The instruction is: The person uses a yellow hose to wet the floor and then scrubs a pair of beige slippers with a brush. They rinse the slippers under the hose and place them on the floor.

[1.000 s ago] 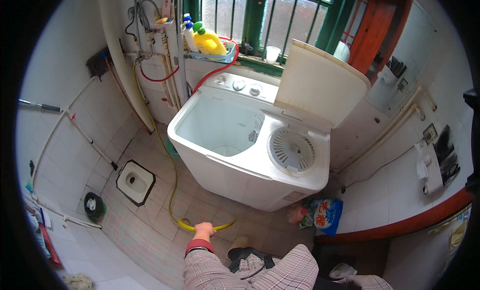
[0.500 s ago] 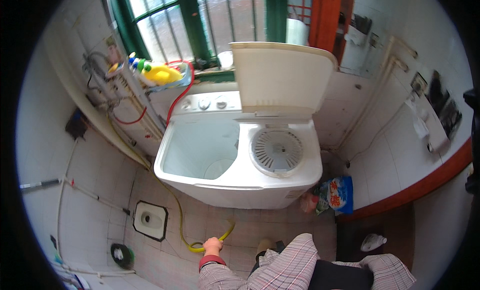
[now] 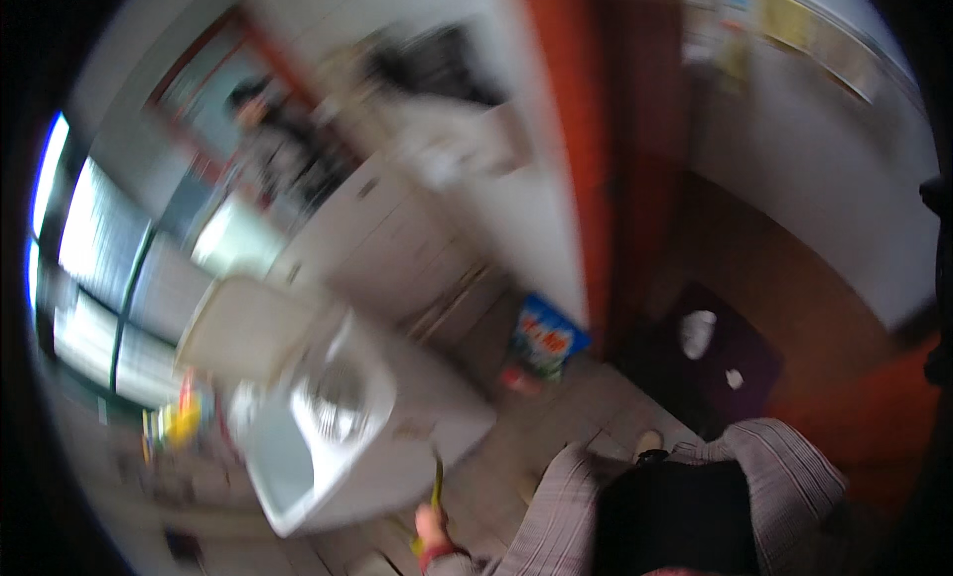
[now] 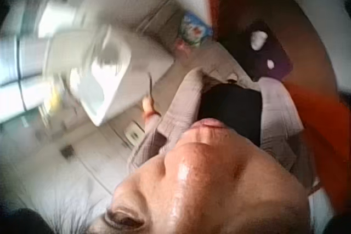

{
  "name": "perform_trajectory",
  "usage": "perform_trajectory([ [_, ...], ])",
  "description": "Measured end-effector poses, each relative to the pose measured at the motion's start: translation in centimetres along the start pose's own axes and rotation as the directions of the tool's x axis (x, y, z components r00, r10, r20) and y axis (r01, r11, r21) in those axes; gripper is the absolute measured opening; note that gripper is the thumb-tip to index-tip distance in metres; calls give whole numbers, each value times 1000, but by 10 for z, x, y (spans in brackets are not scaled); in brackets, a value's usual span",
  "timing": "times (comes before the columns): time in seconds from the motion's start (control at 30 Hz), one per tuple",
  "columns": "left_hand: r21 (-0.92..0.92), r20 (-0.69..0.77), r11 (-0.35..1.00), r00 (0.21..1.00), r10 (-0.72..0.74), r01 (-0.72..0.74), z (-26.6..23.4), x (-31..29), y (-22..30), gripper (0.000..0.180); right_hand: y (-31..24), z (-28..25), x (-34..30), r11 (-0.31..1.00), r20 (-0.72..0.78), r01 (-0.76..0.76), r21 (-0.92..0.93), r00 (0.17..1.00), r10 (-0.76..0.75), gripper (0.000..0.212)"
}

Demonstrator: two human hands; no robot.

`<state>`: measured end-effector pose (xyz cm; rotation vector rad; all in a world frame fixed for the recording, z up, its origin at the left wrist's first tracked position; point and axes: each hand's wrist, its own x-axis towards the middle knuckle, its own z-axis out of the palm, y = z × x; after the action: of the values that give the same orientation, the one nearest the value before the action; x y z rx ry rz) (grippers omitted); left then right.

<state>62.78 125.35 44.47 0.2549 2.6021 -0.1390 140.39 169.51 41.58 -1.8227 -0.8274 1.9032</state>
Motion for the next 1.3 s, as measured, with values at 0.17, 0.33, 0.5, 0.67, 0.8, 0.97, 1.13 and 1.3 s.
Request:
perform_trajectory([
  [0.17,302,-27,950,996,90,-78,-9,-23,101,47,-53,-8,76,970,-171,201,139,969,-176,10],
  [0.33,294,-63,937,974,217,-190,-43,-33,249,47,-220,101,166,955,5,278,105,960,-280,32],
  [0.5,318,-92,918,956,278,-236,-83,-49,351,47,-308,177,195,937,310,347,48,886,-344,39],
  [0.67,330,-95,916,958,271,-226,-107,-41,406,47,-286,136,235,975,117,128,182,982,-151,34],
  [0.8,313,-115,928,962,247,-201,-116,-42,431,47,-229,62,237,961,-76,28,274,997,-7,31],
  [0.97,319,-124,930,965,233,-184,-127,-66,436,47,-226,-25,236,923,-171,-73,377,974,147,17],
  [1.13,333,-131,931,970,205,-152,-112,-72,483,47,-288,-82,266,936,-297,7,351,949,104,34],
  [1.3,270,-168,962,982,85,-37,-77,-87,603,47,-406,-121,373,958,-250,-40,283,961,114,32],
])
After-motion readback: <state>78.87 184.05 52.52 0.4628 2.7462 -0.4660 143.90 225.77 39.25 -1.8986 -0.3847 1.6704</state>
